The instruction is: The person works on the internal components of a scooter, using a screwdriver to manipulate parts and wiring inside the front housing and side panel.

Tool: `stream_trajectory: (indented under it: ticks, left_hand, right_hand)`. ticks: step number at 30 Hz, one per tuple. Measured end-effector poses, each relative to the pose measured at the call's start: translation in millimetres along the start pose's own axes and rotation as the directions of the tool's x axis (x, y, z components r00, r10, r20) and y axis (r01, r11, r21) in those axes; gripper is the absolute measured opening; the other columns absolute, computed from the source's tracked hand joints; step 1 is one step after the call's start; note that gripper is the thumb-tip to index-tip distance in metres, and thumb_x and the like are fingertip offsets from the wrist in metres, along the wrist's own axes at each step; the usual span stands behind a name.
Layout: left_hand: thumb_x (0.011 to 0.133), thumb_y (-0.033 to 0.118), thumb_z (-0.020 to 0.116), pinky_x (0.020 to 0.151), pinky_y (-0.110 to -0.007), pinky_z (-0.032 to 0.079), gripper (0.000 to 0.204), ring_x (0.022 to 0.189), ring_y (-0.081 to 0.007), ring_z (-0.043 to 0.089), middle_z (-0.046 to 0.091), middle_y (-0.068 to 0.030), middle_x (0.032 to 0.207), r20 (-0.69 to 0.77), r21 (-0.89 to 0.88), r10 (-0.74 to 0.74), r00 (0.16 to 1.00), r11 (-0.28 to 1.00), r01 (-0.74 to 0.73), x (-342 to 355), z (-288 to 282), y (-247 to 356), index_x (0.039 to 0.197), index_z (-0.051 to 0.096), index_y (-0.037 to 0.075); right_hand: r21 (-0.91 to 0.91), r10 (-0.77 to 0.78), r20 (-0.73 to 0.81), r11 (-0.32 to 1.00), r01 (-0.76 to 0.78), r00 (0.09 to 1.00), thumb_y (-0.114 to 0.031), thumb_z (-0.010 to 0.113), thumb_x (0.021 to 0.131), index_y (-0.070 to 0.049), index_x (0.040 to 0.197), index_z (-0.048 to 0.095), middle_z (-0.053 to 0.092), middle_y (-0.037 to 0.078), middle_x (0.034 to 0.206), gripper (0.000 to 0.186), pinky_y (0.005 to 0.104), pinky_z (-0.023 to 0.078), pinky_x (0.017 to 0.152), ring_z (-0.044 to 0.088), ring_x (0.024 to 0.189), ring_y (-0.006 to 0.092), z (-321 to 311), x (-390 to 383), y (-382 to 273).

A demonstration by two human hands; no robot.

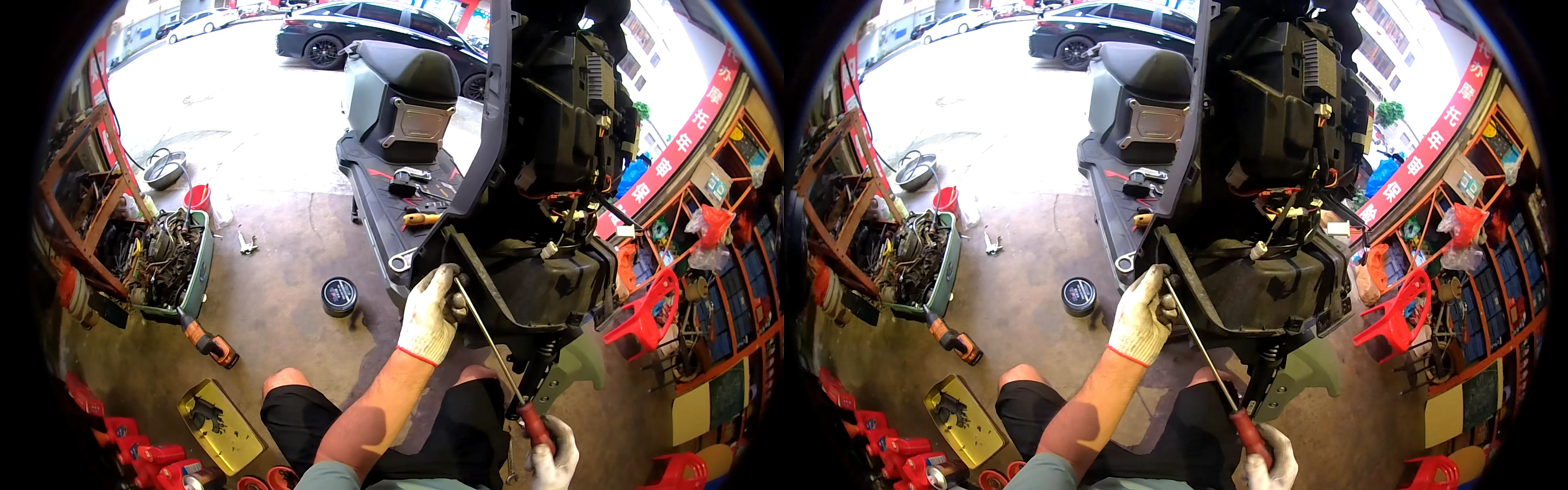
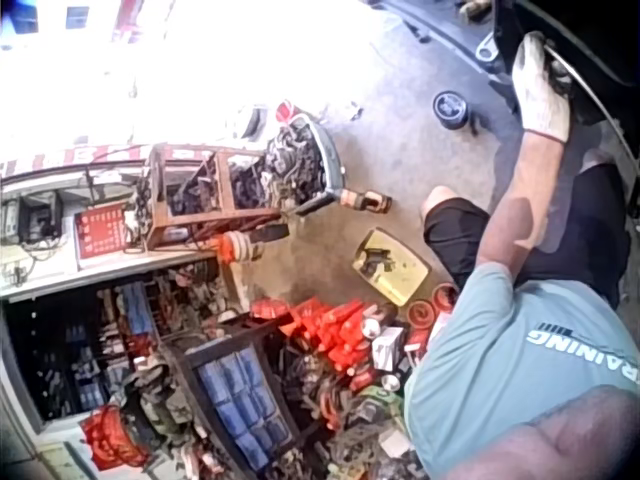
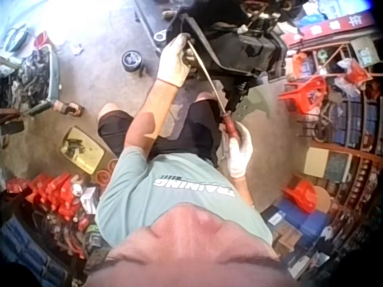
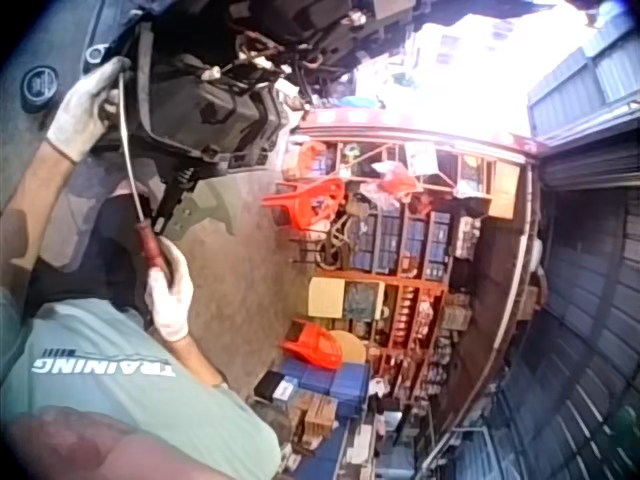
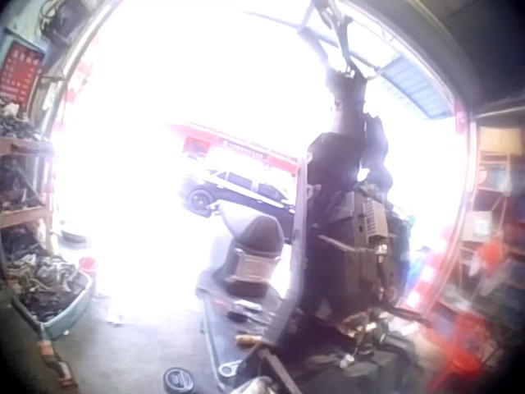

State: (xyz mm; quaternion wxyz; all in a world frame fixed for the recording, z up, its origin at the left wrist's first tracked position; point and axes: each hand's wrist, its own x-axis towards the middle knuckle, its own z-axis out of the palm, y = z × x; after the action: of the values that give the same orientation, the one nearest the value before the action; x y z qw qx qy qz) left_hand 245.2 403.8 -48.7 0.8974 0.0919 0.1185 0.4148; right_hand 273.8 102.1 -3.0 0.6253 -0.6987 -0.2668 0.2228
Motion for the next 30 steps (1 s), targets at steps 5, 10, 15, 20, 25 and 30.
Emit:
stream_trajectory:
  ticks: [5,10,15,20,25,30]
  left_hand:
    - [0.098,0.022,0.060,0.054,-0.023,0.042,0.021,0.064,-0.0098,0.054,0.063,-0.0027,0.089,0.003,0.039,0.019,1.000,0.999,-0.019,0,1,3,0.110,0.061,0.005]
    - [0.097,0.023,0.062,0.055,-0.022,0.043,0.024,0.063,-0.0089,0.055,0.063,-0.0012,0.088,0.003,0.056,0.032,0.999,0.998,-0.032,-2,3,4,0.112,0.061,0.004]
    - [0.096,0.019,0.064,0.057,-0.022,0.045,0.024,0.066,-0.0087,0.058,0.063,-0.0002,0.088,0.015,0.030,0.055,0.998,0.998,-0.056,-3,11,-2,0.115,0.060,0.004]
    - [0.094,0.014,0.066,0.059,-0.022,0.046,0.025,0.068,-0.0083,0.059,0.064,-0.0002,0.088,0.053,0.040,0.094,0.994,0.995,-0.097,-1,11,0,0.116,0.059,0.004]
    - [0.093,0.012,0.066,0.060,-0.022,0.047,0.030,0.070,-0.0076,0.059,0.065,0.0000,0.090,0.063,0.144,0.159,0.985,0.976,-0.167,0,15,-1,0.120,0.058,0.002]
    - [0.093,0.011,0.065,0.060,-0.022,0.047,0.031,0.070,-0.0073,0.059,0.065,-0.0004,0.090,0.046,0.168,0.183,0.982,0.968,-0.188,1,15,-2,0.121,0.058,0.000]
  right_hand:
    - [-0.375,-0.297,0.117,0.870,0.319,0.948,-0.024,0.071,0.091,0.002,0.130,0.053,0.057,0.014,0.125,0.050,0.0353,0.045,0.098,0.059,0.109,0.0252,-2,2,4]
    - [-0.223,-0.182,0.137,0.952,0.210,0.974,-0.028,0.072,0.091,0.003,0.132,0.051,0.058,0.014,0.123,0.055,0.0304,0.048,0.087,0.060,0.102,0.0216,3,-6,3]
    - [-0.090,-0.057,0.018,0.994,0.058,0.998,-0.022,0.072,0.090,0.001,0.137,0.046,0.061,0.014,0.122,0.059,0.0200,0.046,0.071,0.061,0.091,0.0143,3,-13,12]
    - [-0.067,-0.103,-0.027,0.993,0.101,0.994,-0.022,0.072,0.091,0.000,0.138,0.045,0.062,0.014,0.119,0.059,0.0186,0.046,0.069,0.061,0.085,0.0116,23,-7,-2]
    - [0.007,-0.040,-0.036,0.999,0.040,0.999,-0.024,0.070,0.092,0.001,0.138,0.046,0.064,0.012,0.111,0.058,0.0186,0.045,0.065,0.059,0.077,0.0104,40,-4,-22]
    - [-0.010,0.009,0.013,1.000,-0.009,1.000,-0.027,0.068,0.093,0.000,0.138,0.047,0.065,0.011,0.106,0.056,0.0181,0.043,0.061,0.056,0.070,0.0084,43,0,-36]
